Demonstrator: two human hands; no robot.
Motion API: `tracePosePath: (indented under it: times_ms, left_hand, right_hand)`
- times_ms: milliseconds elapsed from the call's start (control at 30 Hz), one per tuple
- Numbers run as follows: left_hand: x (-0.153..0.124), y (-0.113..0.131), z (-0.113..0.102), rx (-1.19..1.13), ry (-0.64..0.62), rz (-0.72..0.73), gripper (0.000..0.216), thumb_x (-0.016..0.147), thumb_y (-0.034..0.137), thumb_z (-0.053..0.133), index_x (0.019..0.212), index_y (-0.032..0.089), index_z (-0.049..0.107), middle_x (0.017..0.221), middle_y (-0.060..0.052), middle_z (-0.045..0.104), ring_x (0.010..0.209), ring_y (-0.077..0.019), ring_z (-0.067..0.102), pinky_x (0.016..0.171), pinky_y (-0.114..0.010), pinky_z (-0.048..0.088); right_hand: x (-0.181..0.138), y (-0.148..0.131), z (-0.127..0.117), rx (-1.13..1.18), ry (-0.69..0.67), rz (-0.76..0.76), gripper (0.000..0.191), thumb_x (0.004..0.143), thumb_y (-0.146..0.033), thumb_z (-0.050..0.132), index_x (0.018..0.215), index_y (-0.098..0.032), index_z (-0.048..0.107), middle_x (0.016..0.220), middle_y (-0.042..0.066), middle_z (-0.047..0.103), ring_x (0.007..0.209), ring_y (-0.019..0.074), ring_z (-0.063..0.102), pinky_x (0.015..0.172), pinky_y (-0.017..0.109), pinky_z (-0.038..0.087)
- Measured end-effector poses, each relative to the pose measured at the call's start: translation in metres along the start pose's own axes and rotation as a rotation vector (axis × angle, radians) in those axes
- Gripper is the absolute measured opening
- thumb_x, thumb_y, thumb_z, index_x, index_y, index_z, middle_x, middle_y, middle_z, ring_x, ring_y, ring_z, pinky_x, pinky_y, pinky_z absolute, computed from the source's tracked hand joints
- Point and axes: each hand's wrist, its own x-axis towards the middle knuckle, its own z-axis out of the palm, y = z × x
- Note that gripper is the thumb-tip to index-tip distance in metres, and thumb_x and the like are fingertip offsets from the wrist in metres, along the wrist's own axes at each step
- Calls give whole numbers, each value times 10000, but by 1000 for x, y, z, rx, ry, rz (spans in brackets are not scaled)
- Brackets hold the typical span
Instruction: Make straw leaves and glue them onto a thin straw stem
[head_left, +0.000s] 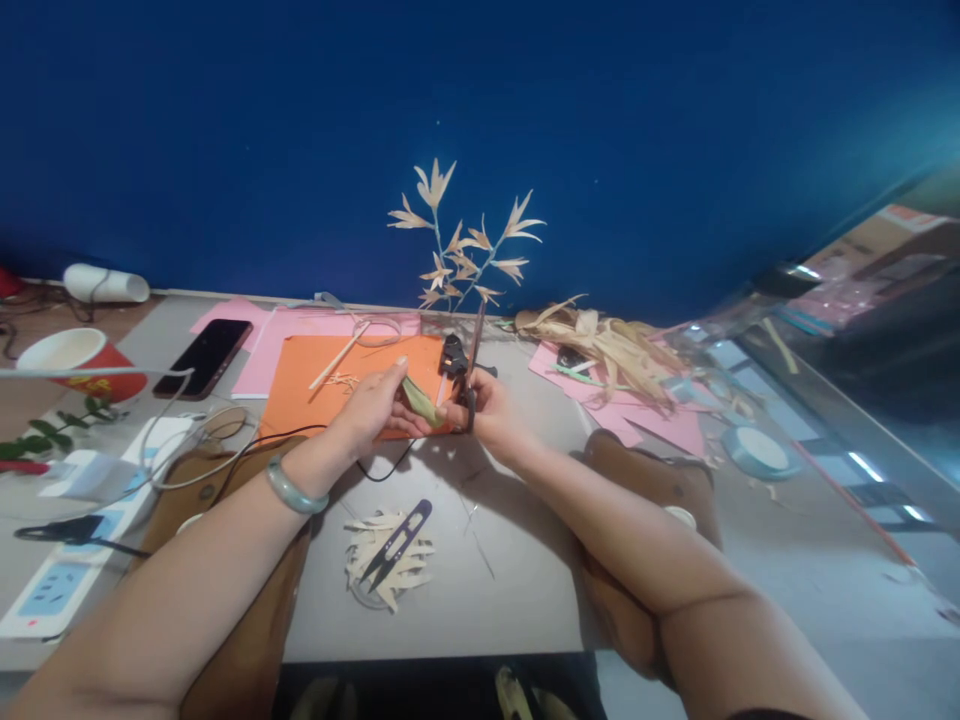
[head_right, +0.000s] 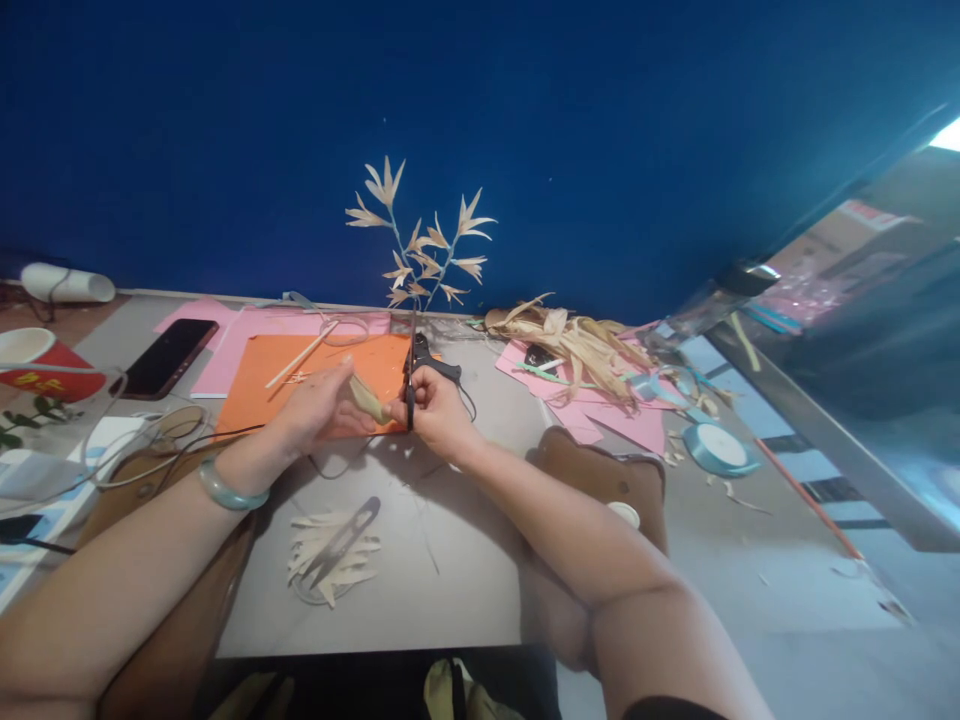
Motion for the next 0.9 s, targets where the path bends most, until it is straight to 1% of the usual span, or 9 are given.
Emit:
tracePosePath:
  times_ms: [33,100,200,333,433,500,600,733,900]
  left_hand:
    - [-1,1,-1,-10,-31,3,490,838,596,528,714,128,601,571,-85,685,492,-166,655,491,-246,521]
    - [-2,1,-4,-11,-108,39,424,764,538,667,725,118,624,629,-81,707,533,-144,657,539,-232,530]
    - [-2,-2,-9,6,-194,136,343,606,356,843,731,115,633,698,-60,721,614,-127,665,639,-230,544]
    - [0,-6,-13,23,-253,209,347,553,212,872,804,121,649,745,-44,728,717,-146,686,716,-258,547]
    - [2,-7,-13,42,-288,232,341,563,170,859,835,113,663,802,-62,738,763,-152,690,746,-260,546]
    - [2,-7,-12,45,-271,221,288,598,195,840,811,106,668,780,-67,735,727,-146,687,728,-258,550]
    - [2,-7,-10,33,-217,161,217,650,237,797,756,106,661,713,-69,727,632,-132,671,660,-249,557]
    - [-2,-5,-8,13,-150,91,170,687,239,744,731,118,634,667,-59,720,550,-112,650,588,-221,548]
    - [-7,-2,-2,49,-73,107,141,714,233,686,694,140,582,585,-33,691,481,-109,630,529,-208,533]
  right_hand:
    - [1,1,-1,1,8,5,476,510,-352,865,731,-199,473,611,-70,543,532,71,483,492,197,386]
    - [3,3,-2,-2,28,9,451,519,-337,854,736,-200,483,597,-76,534,498,64,455,458,195,362]
    - [4,3,-4,-5,48,7,401,542,-314,831,747,-200,506,592,-78,528,476,59,429,423,189,331]
    - [4,0,-5,20,51,10,372,552,-293,811,759,-200,516,593,-78,526,466,59,423,402,186,317]
    - [3,-1,-5,30,49,13,374,549,-291,810,758,-199,514,591,-80,521,456,57,414,396,186,314]
    - [2,-1,-4,27,50,21,382,546,-294,813,759,-198,512,597,-77,523,464,60,421,402,187,323]
    - [1,-1,-2,22,49,28,401,543,-307,822,758,-199,500,607,-73,528,475,63,435,415,191,338]
    - [0,-2,0,26,41,35,419,546,-329,829,756,-201,490,600,-76,518,474,60,418,420,191,330]
    - [-1,-2,1,36,17,38,439,522,-328,851,732,-198,488,602,-72,531,503,66,445,462,198,351]
